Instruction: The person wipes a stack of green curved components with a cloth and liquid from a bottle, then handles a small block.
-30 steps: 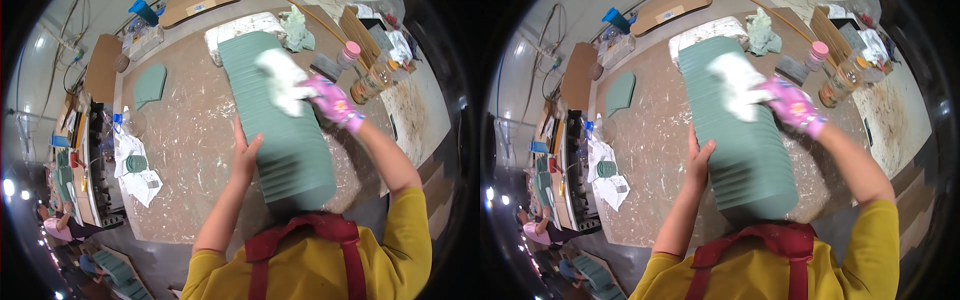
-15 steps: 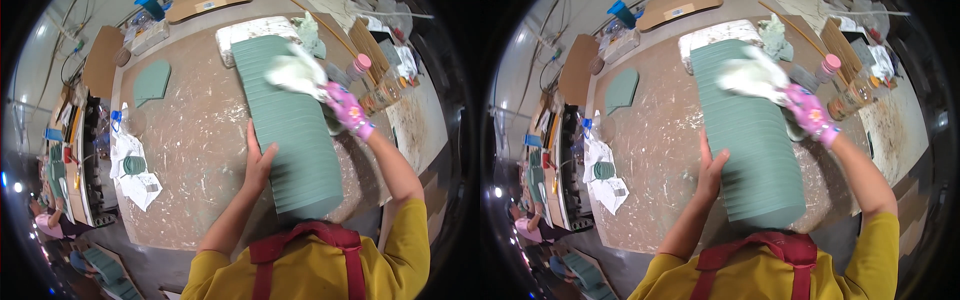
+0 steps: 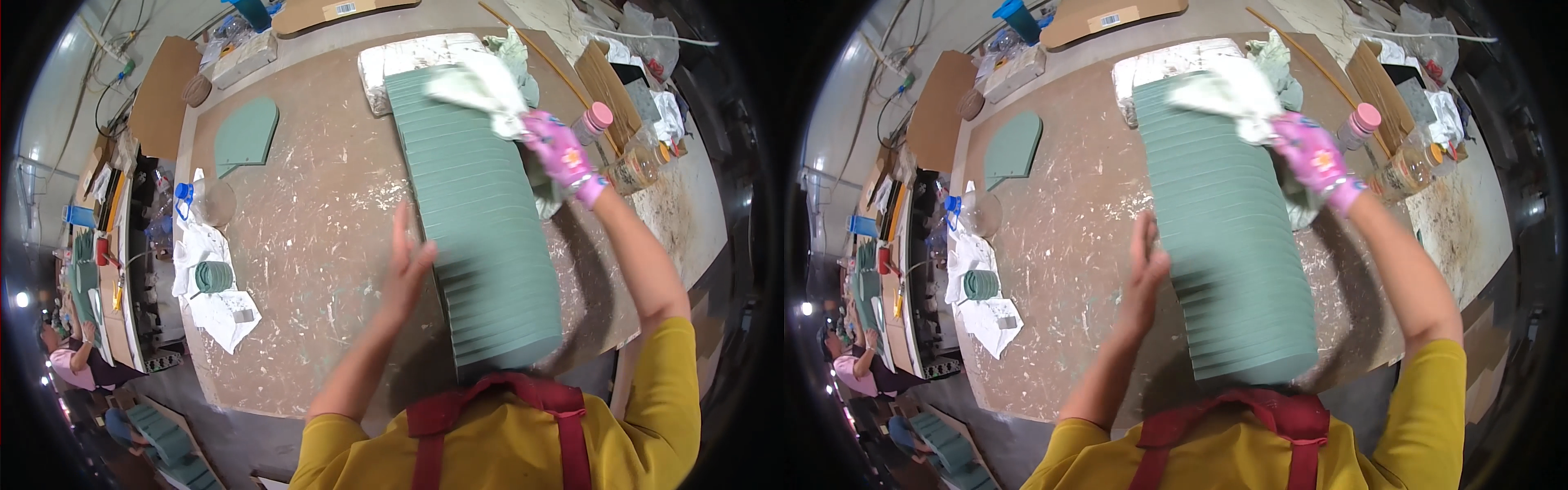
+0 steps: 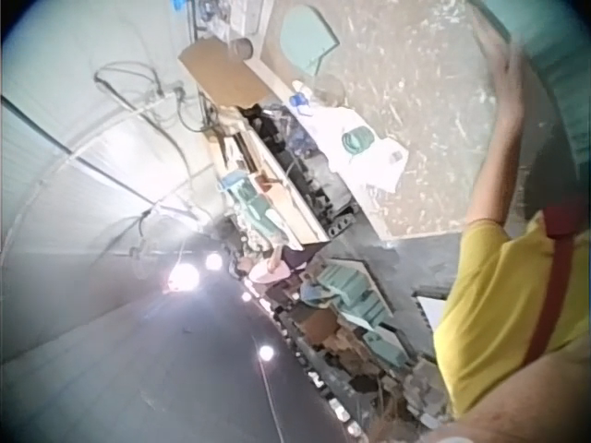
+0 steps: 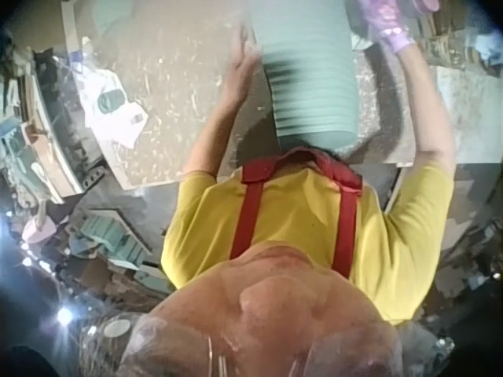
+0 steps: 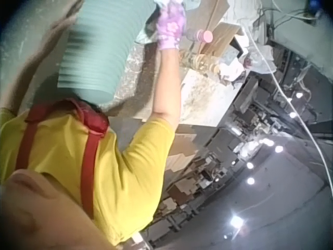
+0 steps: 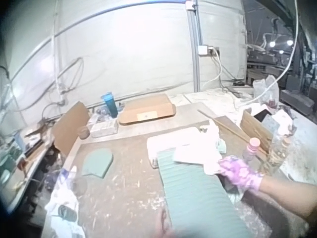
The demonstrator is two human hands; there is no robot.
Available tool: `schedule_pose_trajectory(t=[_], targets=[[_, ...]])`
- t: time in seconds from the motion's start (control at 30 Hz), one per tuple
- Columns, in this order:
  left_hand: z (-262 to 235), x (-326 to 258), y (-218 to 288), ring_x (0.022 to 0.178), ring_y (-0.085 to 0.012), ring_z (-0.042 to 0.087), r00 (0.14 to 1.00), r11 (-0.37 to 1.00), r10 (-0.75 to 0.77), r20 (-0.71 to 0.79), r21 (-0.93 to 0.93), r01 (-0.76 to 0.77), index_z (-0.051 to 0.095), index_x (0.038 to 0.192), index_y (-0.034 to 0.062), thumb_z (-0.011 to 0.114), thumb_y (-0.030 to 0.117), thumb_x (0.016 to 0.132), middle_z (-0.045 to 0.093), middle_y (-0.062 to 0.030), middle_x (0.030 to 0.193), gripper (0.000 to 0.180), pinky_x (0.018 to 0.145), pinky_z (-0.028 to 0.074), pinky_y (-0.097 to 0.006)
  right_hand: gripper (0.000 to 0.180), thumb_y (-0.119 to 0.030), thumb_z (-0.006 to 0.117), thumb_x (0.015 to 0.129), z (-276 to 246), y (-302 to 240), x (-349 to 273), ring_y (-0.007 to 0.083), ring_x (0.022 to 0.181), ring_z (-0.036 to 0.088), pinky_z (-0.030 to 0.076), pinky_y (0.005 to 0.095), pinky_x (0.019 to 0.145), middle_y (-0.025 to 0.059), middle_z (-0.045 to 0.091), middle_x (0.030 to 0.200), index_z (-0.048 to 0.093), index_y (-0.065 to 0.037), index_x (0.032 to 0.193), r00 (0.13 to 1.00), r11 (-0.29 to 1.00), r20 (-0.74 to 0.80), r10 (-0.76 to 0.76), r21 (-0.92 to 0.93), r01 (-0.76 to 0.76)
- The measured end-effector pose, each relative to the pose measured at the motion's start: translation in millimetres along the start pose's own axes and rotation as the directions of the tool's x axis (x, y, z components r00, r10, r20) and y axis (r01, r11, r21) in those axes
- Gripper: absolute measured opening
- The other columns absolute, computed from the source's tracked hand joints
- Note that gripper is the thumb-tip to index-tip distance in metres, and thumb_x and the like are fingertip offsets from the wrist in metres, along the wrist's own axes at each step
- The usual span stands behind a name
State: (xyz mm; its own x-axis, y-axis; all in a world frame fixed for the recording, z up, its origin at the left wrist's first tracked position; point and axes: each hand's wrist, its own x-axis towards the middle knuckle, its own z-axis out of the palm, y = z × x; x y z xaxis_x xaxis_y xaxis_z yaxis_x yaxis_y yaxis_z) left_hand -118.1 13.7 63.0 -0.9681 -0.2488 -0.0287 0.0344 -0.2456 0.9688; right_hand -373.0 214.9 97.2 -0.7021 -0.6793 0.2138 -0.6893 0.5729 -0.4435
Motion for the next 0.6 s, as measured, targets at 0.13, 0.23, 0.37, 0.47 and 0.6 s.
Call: schedule_pose_trajectory(t=[0.13, 0.23, 0.37, 0.47, 0.6], targets=[[-12.6, 52.9, 36.0, 0.144, -0.0292, 0.009, 0.989, 0.986, 0.048, -0.139, 0.162, -0.025, 0.006, 0.149, 0.0012, 0.047, 0.047, 0.095, 0.006, -0.0153, 0.156, 0.081, 0.114, 0.014, -0.04, 0.032, -0.024, 0.053, 0.092, -46.2, -44.5, 13.7, 0.0266, 0.092, 0.062, 0.051, 0.0379, 0.083, 0.0132, 0.061, 0.108, 0.058, -0.004, 0.117, 0.999, 0.994, 0.03, 0.04, 0.1, -0.043], [-4.8, 93.2, 34.1, 0.142, -0.0241, 0.015, 0.955, 0.99, -0.142, -0.261, -0.052, 0.133, 0.012, 0.149, 0.0033, 0.042, 0.054, 0.095, 0.014, -0.0113, 0.156, 0.079, 0.113, 0.016, -0.037, 0.022, -0.023, 0.05, 0.087, 40.1, -100.4, 51.4, 0.0271, 0.078, 0.06, 0.051, 0.0389, 0.072, 0.0134, 0.059, 0.089, 0.058, -0.006, 0.098, 0.986, 0.975, 0.107, -0.127, 0.196, 0.105], [2.3, 113.3, 9.4, 0.142, -0.0246, 0.015, 0.929, 0.928, -0.139, -0.343, -0.373, 0.001, 0.018, 0.147, 0.0051, 0.024, 0.059, 0.097, 0.02, -0.0116, 0.153, 0.074, 0.115, 0.015, -0.037, 0.019, -0.014, 0.056, 0.076, 83.1, -153.9, 88.4, 0.0336, 0.081, 0.06, 0.049, 0.0419, 0.071, 0.0148, 0.06, 0.089, 0.059, -0.005, 0.092, 0.882, 0.882, -0.012, -0.471, -0.036, 0.47], [-12.7, 118.5, 2.3, 0.135, -0.0183, 0.029, 0.942, 0.987, 0.015, -0.336, -0.147, -0.068, 0.026, 0.144, 0.0029, 0.029, 0.056, 0.098, 0.033, -0.009, 0.148, 0.071, 0.111, 0.024, -0.034, 0.022, -0.019, 0.058, 0.08, 61.5, -120.7, 78.1, 0.034, 0.087, 0.059, 0.048, 0.0431, 0.079, 0.0153, 0.058, 0.092, 0.059, -0.008, 0.098, 0.901, 0.887, 0.024, -0.433, 0.188, 0.421], [-25.8, 152.4, 14.8, 0.131, -0.0221, 0.035, 0.973, 0.994, 0.071, -0.218, -0.063, -0.087, 0.025, 0.144, 0.001, 0.049, 0.039, 0.095, 0.037, -0.0139, 0.143, 0.067, 0.107, 0.03, -0.036, 0.023, -0.023, 0.056, 0.087, 6.4, -25.0, 40.2, 0.0263, 0.074, 0.064, 0.053, 0.0393, 0.068, 0.0153, 0.064, 0.089, 0.058, -0.004, 0.1, 0.99, 0.943, -0.004, 0.142, 0.306, -0.134]])
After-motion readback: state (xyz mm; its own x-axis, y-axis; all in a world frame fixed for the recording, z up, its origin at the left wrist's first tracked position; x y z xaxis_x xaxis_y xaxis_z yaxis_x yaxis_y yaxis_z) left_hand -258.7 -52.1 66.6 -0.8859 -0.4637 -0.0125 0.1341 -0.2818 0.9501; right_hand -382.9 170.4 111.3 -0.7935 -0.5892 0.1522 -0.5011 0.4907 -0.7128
